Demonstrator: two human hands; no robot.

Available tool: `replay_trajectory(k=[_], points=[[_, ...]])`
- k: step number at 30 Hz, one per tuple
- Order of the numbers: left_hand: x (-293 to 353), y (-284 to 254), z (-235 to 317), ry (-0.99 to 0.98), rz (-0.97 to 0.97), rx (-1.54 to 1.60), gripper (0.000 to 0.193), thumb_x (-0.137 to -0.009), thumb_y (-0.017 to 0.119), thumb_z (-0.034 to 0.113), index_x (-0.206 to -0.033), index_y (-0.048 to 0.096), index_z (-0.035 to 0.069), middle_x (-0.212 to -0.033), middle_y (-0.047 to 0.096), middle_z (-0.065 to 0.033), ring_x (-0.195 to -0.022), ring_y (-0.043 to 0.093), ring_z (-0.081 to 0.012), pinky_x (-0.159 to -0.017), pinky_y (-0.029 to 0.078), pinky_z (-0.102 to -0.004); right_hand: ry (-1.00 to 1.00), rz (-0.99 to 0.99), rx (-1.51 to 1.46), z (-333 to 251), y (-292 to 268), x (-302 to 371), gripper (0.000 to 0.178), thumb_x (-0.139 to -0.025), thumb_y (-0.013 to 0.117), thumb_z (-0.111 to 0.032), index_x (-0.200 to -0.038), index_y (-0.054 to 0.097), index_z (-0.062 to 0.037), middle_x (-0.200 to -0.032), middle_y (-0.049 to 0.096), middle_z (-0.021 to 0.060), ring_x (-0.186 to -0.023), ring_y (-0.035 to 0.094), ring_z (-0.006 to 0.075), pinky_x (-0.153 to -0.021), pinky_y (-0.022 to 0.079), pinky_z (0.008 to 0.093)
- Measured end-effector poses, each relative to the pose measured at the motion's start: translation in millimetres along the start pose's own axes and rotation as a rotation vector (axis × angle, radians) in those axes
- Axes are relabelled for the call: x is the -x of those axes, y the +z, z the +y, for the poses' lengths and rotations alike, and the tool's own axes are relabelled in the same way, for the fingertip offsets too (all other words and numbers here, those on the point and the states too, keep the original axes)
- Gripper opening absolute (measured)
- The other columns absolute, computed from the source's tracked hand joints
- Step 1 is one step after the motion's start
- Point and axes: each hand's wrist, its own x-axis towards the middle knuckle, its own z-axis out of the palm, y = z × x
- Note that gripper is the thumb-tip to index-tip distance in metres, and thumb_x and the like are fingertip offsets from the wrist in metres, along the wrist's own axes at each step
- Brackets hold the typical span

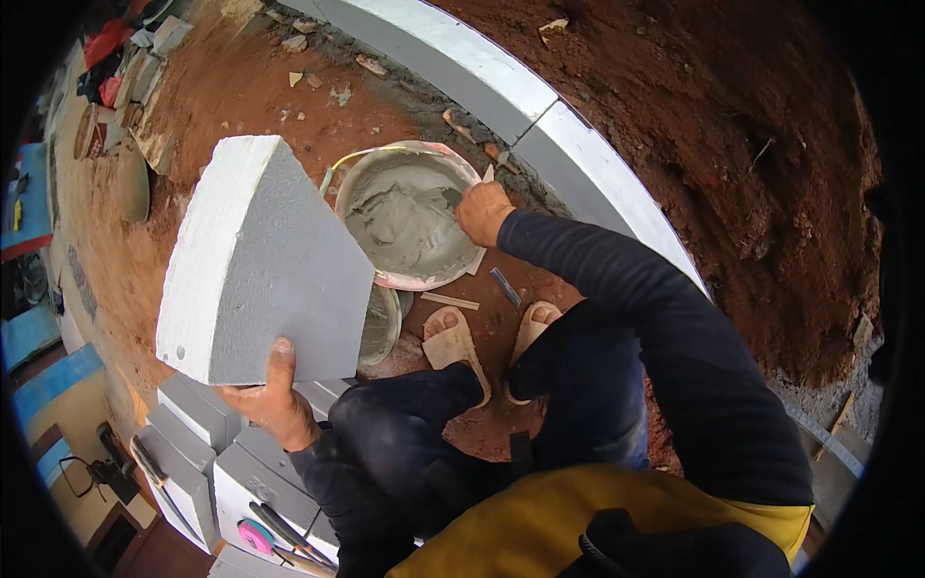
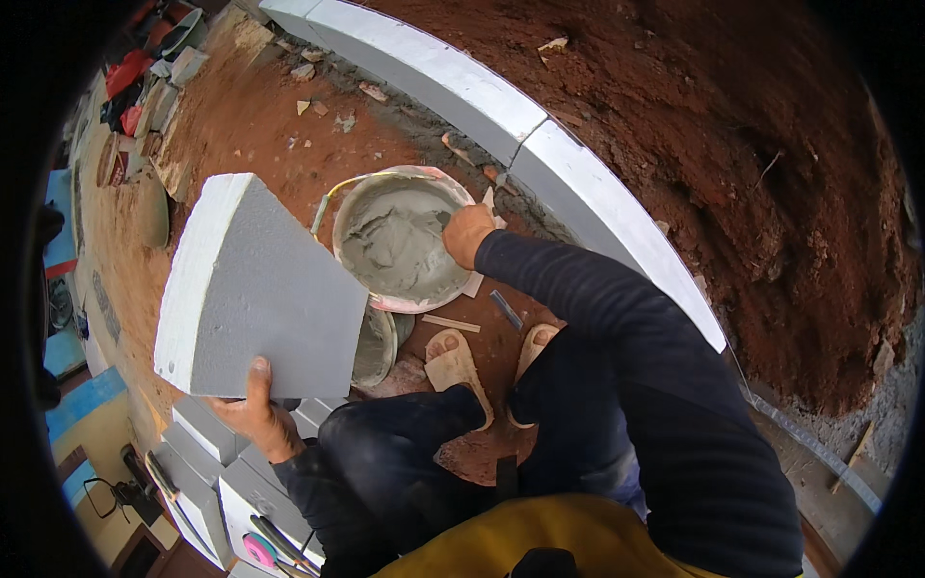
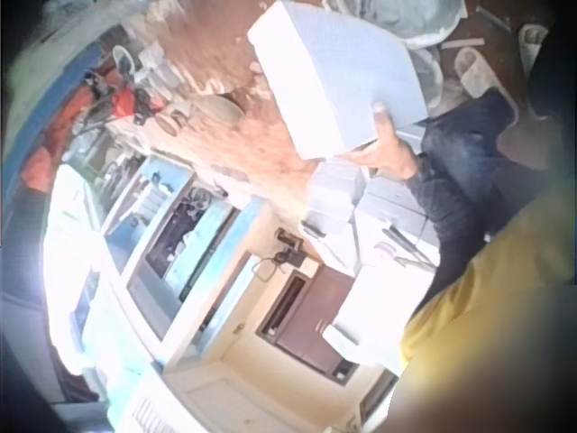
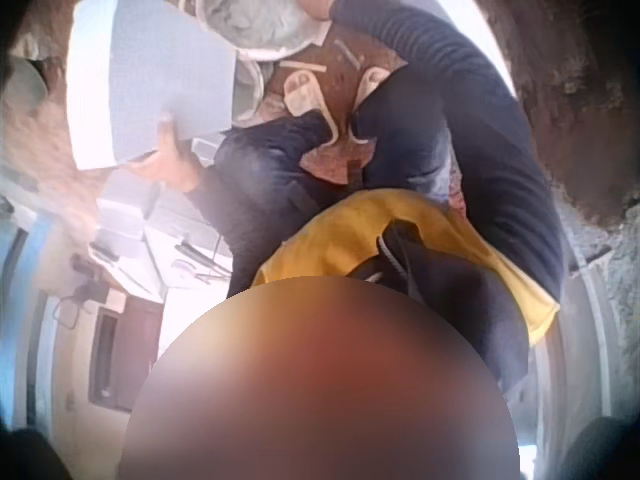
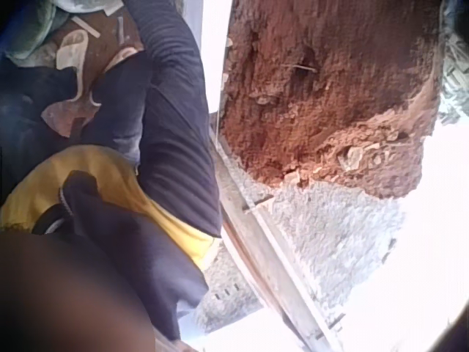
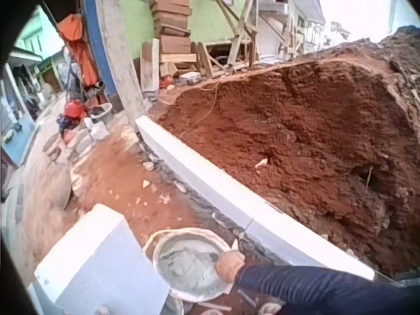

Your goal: The person measures a curved trench, cuts a white brick paver with a hand saw, applies mortar with a trowel, and sets the paver into the trench. They tap it into place with a hammer and adjust alignment along the curve.

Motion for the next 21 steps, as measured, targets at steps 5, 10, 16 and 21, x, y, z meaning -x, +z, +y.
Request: replay_trajectory(k=[5,10,16,21], points=[[-2.1,9.3,-21.6,0.049,0.026,0.171,0.078,-0.073,0.087,0.022,-0.139,0.052,-0.003,-0.118,0.061,-0.0178,-0.108,0.062,-0.0307,-0.101,0.051,-0.0490,-0.162,0.086,0.180,20.5,-26.8,-10.7,0.024,-0.087,0.072,-0.018,-0.105,0.084,-0.0068,-0.106,0.081,0.0133,-0.096,0.080,0.0308,-0.070,0.062,0.0484],[0.4,16.1,-31.6,0.126,0.073,0.177,0.079,-0.073,0.086,0.025,-0.138,0.053,-0.003,-0.118,0.061,-0.0175,-0.110,0.062,-0.0313,-0.101,0.051,-0.0487,-0.295,-0.087,-0.015,-27.4,-26.3,-14.0,0.034,-0.098,0.066,-0.028,-0.115,0.079,-0.0017,-0.106,0.079,0.0188,-0.094,0.078,0.0336,-0.069,0.061,0.0506],[0.3,11.0,-35.7,0.158,0.141,0.155,0.081,-0.072,0.088,0.027,-0.140,0.054,-0.002,-0.121,0.062,-0.0185,-0.114,0.061,-0.0320,-0.104,0.049,-0.0497,-0.029,-0.400,-0.557,-8.9,-23.5,4.3,0.060,-0.110,0.050,-0.054,-0.091,0.069,-0.0004,-0.068,0.060,0.0104,-0.054,0.062,0.0252,-0.050,0.054,0.0399],[0.4,1.5,-36.7,0.211,0.137,0.181,0.083,-0.071,0.089,0.026,-0.141,0.055,-0.001,-0.124,0.062,-0.0187,-0.117,0.060,-0.0318,-0.107,0.047,-0.0501,0.013,-0.475,-1.084,31.5,0.6,42.3,0.054,-0.105,0.058,-0.057,-0.085,0.065,-0.0078,-0.062,0.053,0.0009,-0.046,0.053,0.0124,-0.037,0.043,0.0319]])
